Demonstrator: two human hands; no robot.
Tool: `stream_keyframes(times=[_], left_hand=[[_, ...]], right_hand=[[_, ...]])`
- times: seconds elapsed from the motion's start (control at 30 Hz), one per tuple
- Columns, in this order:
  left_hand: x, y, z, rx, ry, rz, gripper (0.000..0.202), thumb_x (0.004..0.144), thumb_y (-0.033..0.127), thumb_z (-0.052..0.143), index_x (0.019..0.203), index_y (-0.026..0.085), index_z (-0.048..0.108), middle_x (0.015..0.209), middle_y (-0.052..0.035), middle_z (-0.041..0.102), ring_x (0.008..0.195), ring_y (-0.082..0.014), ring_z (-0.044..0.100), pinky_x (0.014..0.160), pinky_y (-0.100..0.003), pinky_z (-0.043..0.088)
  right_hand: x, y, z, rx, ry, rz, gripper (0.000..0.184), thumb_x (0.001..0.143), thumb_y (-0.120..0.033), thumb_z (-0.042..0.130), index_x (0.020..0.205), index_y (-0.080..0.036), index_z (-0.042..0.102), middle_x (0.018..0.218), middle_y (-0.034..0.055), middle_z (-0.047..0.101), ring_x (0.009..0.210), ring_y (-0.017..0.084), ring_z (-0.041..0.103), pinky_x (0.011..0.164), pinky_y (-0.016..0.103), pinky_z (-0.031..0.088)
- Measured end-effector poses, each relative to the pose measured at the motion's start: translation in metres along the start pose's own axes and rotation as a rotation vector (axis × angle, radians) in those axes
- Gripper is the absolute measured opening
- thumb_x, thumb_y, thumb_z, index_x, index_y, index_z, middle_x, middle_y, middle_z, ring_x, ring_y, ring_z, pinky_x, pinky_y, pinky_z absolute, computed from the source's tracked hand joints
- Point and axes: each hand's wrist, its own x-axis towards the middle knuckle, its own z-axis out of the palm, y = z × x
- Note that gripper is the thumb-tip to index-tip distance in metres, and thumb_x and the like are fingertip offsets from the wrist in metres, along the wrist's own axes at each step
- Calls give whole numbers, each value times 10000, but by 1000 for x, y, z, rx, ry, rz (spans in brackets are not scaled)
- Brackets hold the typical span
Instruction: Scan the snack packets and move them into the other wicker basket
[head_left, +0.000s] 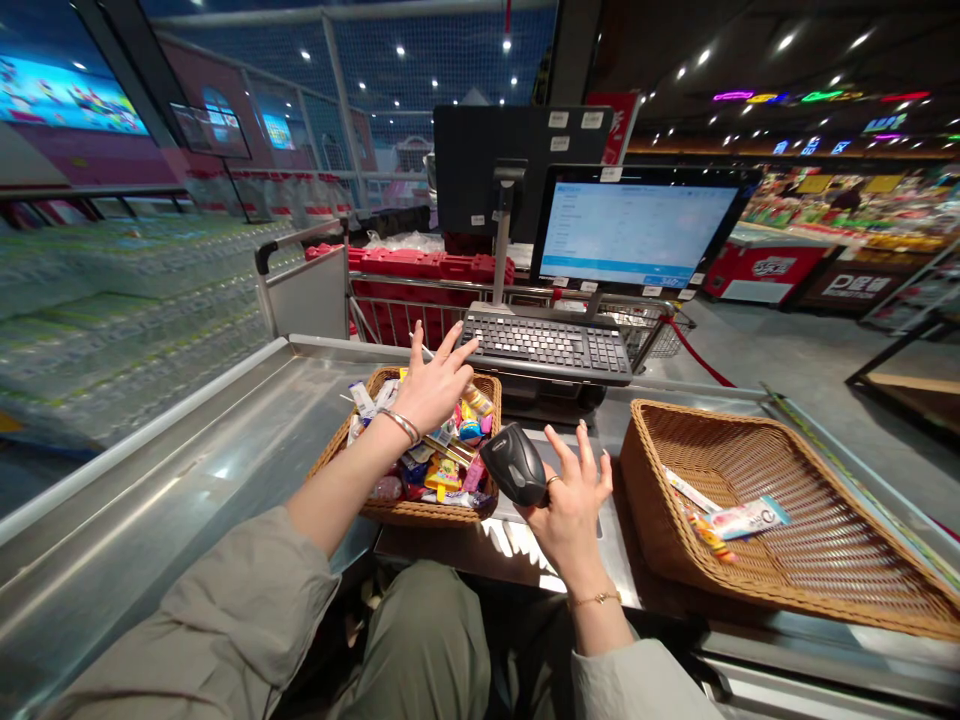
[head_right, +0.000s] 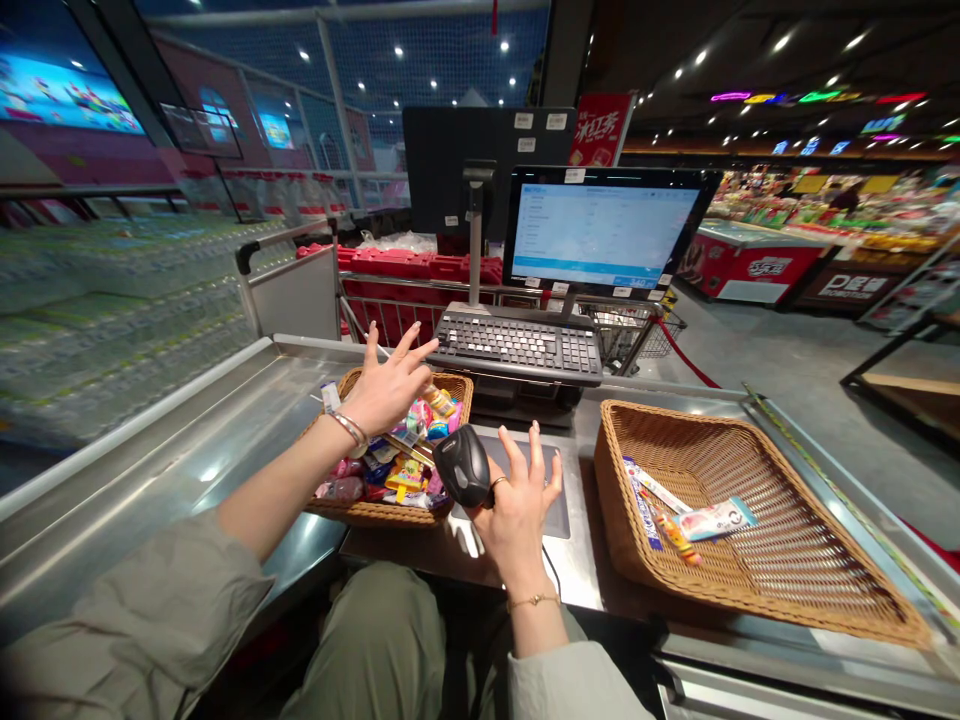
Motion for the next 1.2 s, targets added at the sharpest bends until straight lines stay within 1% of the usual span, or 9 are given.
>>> stream_keyframes(times=[0.13,0.27,0.43,0.6,0.7,0.8,0.97,1.1,1.2], left_hand=[[1,1,0,20,9,10,175,930,111,446,876,178,598,1528,-110,423,1492,-337,165,1115,-767,-44],[6,6,1,10,36,34,148,947,166,465,881,185,596,1548,-103,390,1494,-342,146,1117,-767,-36],[18,17,0,16,74,76,133,952,197,487,889,197,604,1564,-89,362,1493,-348,124,1127,-756,-43],[36,32,1,8,139,153,117,939,232,530,891,192,629,1559,-102,370,1489,-353,117,1152,-723,-41],[49,43,3,-19,202,195,106,925,247,562,872,192,637,1542,-113,397,1482,-362,142,1146,-730,-26],[64,56,6,-40,248,253,107,923,257,575,863,195,638,1536,-111,410,1479,-368,140,1136,-744,-9],[88,83,12,-96,283,344,130,929,290,575,865,203,646,1530,-111,420,1479,-366,142,1134,-742,-2],[106,105,16,-148,292,387,176,937,336,561,860,207,652,1529,-108,423,1481,-359,137,1144,-725,-7],[118,119,19,-180,288,423,178,936,343,562,868,212,660,1533,-102,417,1482,-357,136,1144,-720,-18]], right_hand=[[-1,5,0,-10,33,23,178,782,-269,653,954,-224,662,1442,95,513,1466,368,232,1116,655,180],[-4,16,-1,-30,83,28,277,773,-282,656,1046,-236,650,1445,105,508,1470,367,224,1103,653,213],[-9,22,-8,-33,145,126,220,788,-307,650,986,-212,656,1412,126,538,1452,381,264,1101,687,197],[-15,25,-17,-26,199,238,200,802,-302,637,970,-195,650,1394,138,550,1447,385,271,1098,697,199],[-18,29,-21,-31,226,300,259,799,-297,637,1036,-193,640,1398,129,547,1451,378,262,1095,699,207],[-21,34,-26,-28,266,373,352,813,-314,633,1137,-176,614,1397,145,545,1453,368,262,1117,675,199],[-21,41,-35,-37,420,485,555,832,-382,648,1337,-199,509,1374,151,566,1430,379,311,1108,659,234],[-21,47,-39,-72,547,590,667,813,-467,670,1386,-185,476,1356,184,569,1405,391,352,1105,658,242],[-23,53,-41,-101,597,648,705,800,-506,674,1387,-167,483,1396,215,523,1384,401,381,1100,667,245]])
